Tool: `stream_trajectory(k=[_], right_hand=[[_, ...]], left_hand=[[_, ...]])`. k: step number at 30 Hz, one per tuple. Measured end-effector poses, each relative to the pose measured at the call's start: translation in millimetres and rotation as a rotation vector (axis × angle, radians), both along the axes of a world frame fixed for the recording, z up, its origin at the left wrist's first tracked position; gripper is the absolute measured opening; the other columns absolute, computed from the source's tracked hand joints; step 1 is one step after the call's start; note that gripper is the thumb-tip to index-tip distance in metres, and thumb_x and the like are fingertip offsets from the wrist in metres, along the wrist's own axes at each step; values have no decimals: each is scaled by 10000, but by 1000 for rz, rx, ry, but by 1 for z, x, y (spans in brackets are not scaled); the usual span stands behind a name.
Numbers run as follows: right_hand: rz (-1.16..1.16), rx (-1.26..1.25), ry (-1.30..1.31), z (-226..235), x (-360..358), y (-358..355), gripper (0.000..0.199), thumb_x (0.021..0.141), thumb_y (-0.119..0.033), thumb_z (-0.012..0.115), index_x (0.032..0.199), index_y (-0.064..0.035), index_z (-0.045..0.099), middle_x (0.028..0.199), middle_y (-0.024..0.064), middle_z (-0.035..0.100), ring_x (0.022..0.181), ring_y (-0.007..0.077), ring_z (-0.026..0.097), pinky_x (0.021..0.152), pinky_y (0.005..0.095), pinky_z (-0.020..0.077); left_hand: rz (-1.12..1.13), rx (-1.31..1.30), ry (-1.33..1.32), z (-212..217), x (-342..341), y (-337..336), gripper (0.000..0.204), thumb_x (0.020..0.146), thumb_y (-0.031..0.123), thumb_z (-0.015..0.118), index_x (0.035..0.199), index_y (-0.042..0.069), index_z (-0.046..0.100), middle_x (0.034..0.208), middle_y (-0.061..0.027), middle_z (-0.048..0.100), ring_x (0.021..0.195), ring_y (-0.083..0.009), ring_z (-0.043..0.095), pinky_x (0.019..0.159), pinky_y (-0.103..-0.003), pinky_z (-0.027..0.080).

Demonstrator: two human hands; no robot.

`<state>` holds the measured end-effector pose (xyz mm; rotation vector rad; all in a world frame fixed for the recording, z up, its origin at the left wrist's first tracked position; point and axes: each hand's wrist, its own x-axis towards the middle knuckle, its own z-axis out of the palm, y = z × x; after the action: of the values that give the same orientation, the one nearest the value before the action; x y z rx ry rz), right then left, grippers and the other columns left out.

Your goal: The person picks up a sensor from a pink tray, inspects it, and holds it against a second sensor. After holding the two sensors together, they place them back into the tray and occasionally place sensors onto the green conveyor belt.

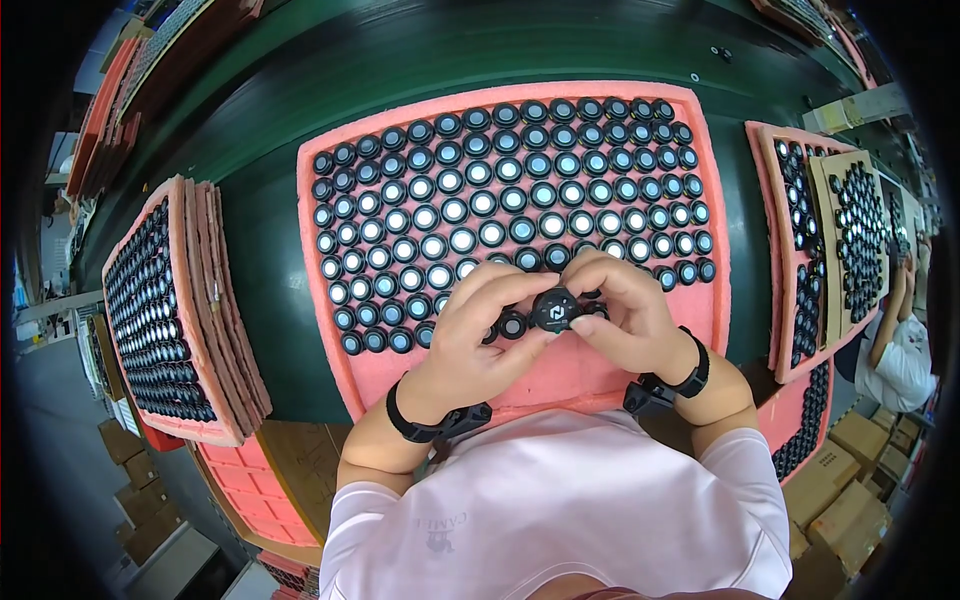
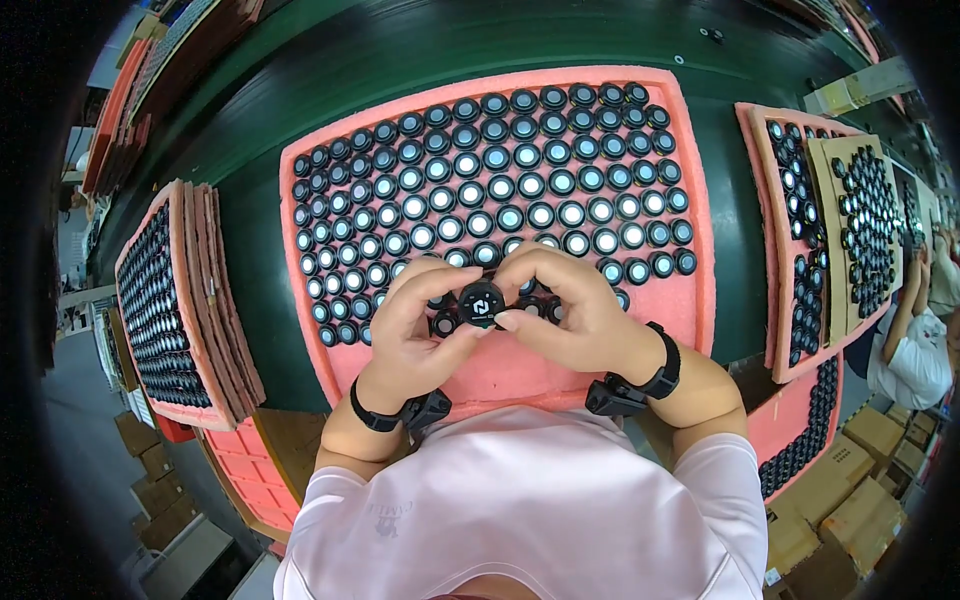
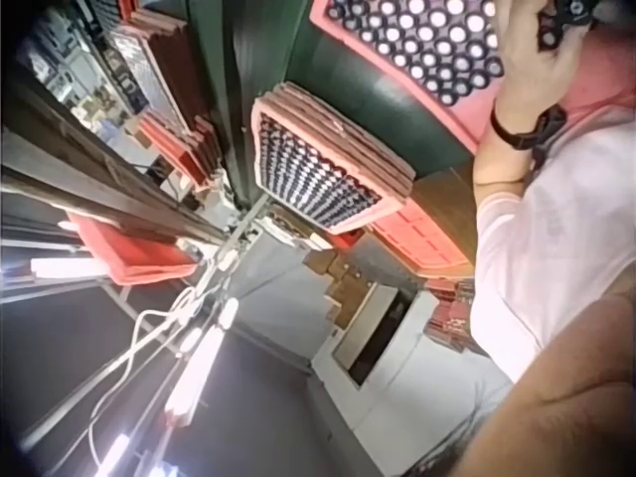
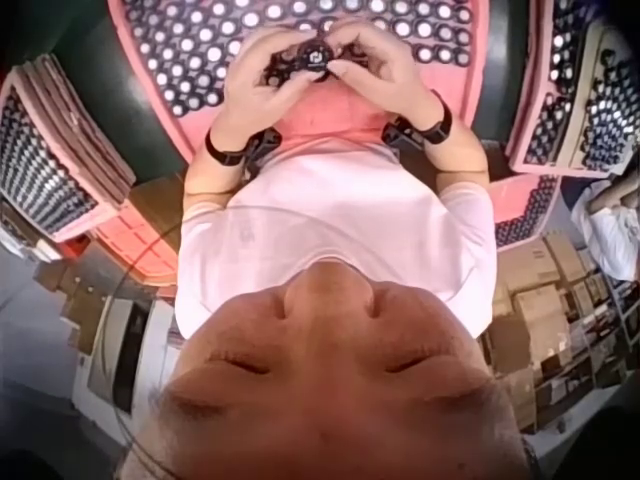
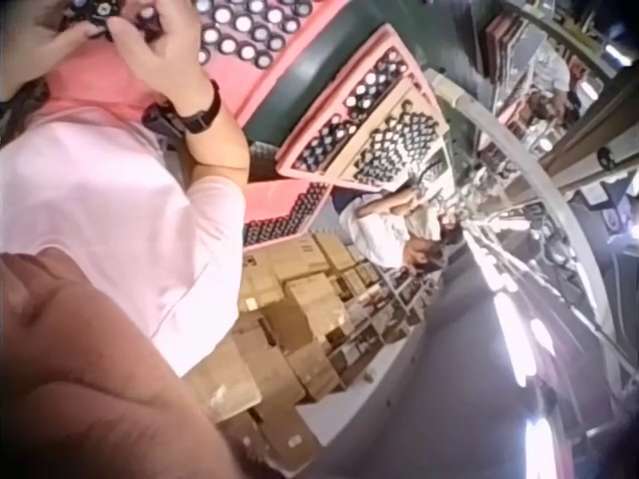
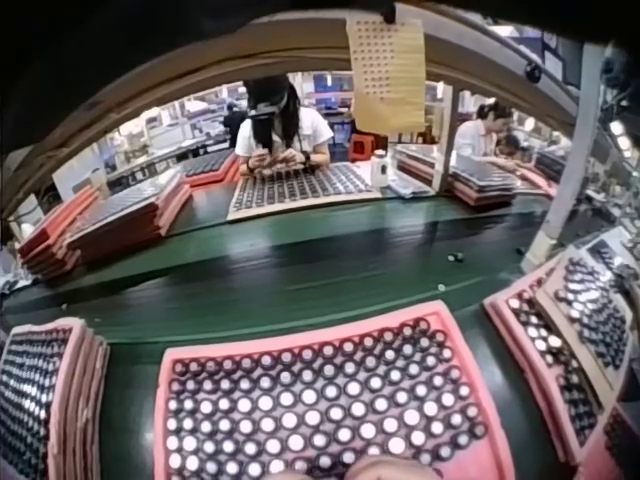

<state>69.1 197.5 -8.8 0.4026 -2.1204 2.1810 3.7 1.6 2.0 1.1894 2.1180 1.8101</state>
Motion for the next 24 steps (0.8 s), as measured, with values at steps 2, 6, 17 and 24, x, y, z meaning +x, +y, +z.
stream_trajectory(k=[2, 6, 17, 24], right_hand=[[-30, 35, 43, 0, 0, -1, 193, 815, -26, 664, 997, -29, 600, 949, 88, 595, 840, 195, 571, 751, 325, 457], [-98, 158, 192, 0, -3, 0, 231, 785, -31, 689, 1007, -30, 622, 938, 97, 607, 804, 219, 575, 719, 334, 451], [-130, 272, 401, 4, -8, 1, 286, 739, -43, 722, 1017, -42, 653, 893, 95, 610, 738, 224, 565, 665, 334, 428], [-140, 264, 418, 4, -9, 1, 282, 735, -35, 724, 1009, -46, 657, 871, 89, 607, 705, 218, 555, 637, 331, 423]], left_hand=[[-15, -4, -8, 1, 0, 0, 462, 718, -11, 771, 1155, 7, 621, 985, -99, 614, 819, -187, 602, 703, -280, 501], [-25, 55, -88, 1, 1, 1, 426, 727, -6, 771, 1128, 4, 630, 965, -100, 634, 826, -192, 614, 713, -284, 500], [-112, 165, -20, -6, -4, -2, 247, 807, 11, 718, 1032, -27, 622, 968, -133, 631, 856, -211, 601, 768, -315, 473], [-104, 171, -16, -7, -3, -2, 226, 814, 17, 710, 1020, -19, 624, 969, -134, 635, 868, -214, 603, 769, -316, 472]])
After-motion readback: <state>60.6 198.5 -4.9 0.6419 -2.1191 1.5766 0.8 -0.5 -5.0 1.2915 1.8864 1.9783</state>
